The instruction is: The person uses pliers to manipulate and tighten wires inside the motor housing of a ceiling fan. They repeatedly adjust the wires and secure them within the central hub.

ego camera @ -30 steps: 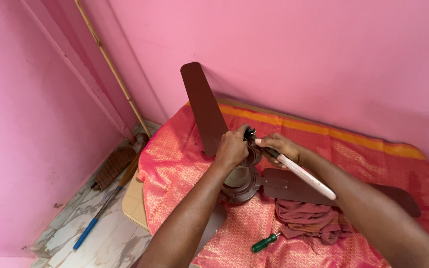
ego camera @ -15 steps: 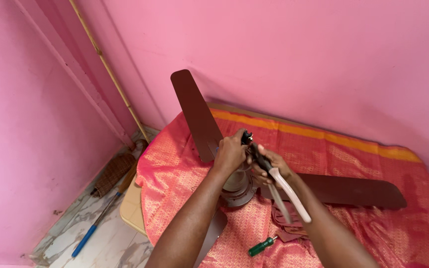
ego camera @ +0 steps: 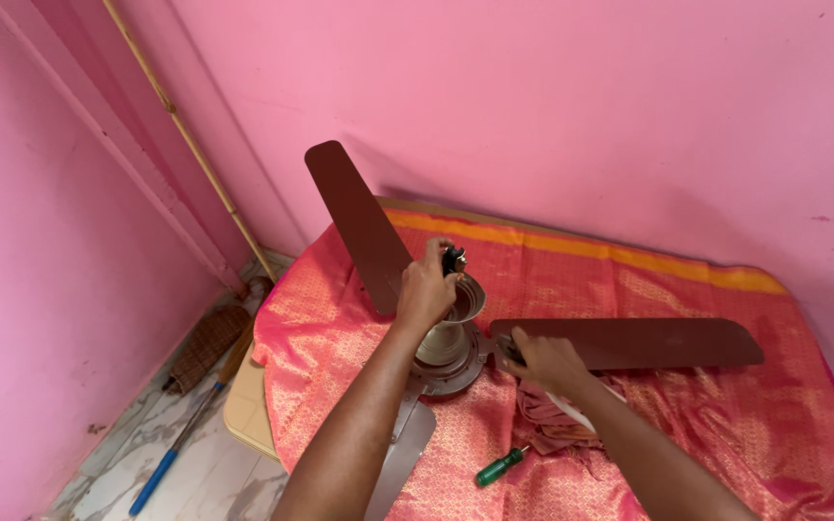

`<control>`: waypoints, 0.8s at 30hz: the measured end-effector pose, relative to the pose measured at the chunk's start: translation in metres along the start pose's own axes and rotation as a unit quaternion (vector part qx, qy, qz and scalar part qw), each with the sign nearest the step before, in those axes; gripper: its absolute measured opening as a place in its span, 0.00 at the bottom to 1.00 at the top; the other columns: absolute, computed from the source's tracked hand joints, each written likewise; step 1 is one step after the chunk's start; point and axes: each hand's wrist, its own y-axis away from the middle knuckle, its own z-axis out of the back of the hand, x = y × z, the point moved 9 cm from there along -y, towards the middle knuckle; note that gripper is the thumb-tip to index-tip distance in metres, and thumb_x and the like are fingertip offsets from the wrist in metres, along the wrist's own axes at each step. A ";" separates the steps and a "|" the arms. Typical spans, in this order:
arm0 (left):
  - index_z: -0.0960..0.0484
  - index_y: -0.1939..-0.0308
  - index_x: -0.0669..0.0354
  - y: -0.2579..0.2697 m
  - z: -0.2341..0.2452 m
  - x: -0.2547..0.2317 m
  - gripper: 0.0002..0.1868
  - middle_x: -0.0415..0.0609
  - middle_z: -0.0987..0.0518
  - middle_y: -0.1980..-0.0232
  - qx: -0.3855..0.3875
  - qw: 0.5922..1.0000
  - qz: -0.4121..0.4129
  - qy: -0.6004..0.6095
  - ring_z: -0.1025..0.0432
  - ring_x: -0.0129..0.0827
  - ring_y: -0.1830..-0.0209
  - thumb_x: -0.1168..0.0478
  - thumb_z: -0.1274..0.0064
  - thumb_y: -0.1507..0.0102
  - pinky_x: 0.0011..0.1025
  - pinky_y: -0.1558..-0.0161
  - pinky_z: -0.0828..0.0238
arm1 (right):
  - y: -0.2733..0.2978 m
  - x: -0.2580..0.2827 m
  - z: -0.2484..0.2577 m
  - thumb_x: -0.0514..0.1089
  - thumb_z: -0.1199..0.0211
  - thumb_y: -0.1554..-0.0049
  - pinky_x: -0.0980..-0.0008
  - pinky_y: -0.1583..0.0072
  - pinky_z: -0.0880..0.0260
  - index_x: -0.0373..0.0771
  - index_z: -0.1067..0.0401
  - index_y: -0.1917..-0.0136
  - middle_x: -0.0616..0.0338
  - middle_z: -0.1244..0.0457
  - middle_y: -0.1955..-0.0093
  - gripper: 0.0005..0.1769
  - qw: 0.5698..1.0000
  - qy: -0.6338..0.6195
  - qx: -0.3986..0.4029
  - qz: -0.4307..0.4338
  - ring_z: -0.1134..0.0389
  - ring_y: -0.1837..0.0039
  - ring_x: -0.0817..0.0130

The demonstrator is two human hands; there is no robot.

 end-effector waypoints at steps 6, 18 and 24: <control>0.31 0.46 0.63 0.011 0.005 0.008 0.24 0.58 0.14 0.55 -0.055 0.994 -0.002 0.090 0.18 0.49 0.51 0.68 0.38 0.42 0.40 0.50 0.23 | -0.003 -0.023 -0.073 0.57 0.40 0.42 0.46 0.51 0.28 0.43 0.41 0.42 0.46 0.30 0.58 0.23 0.999 0.024 0.012 0.017 0.27 0.52 0.46; 0.29 0.50 0.64 0.016 0.006 0.008 0.18 0.60 0.15 0.55 -0.057 0.995 0.032 0.076 0.19 0.50 0.50 0.70 0.40 0.41 0.42 0.50 0.23 | -0.005 0.015 0.039 0.48 0.38 0.45 0.52 0.51 0.27 0.39 0.21 0.55 0.48 0.31 0.56 0.12 0.968 -0.088 -0.231 0.036 0.28 0.52 0.47; 0.28 0.49 0.62 0.015 0.006 0.003 0.18 0.58 0.14 0.54 -0.042 0.995 0.020 0.084 0.19 0.49 0.49 0.70 0.41 0.41 0.42 0.50 0.24 | -0.004 0.043 0.154 0.34 0.34 0.43 0.68 0.42 0.24 0.36 0.21 0.47 0.53 0.27 0.48 0.10 0.835 -0.368 -0.393 0.109 0.25 0.46 0.67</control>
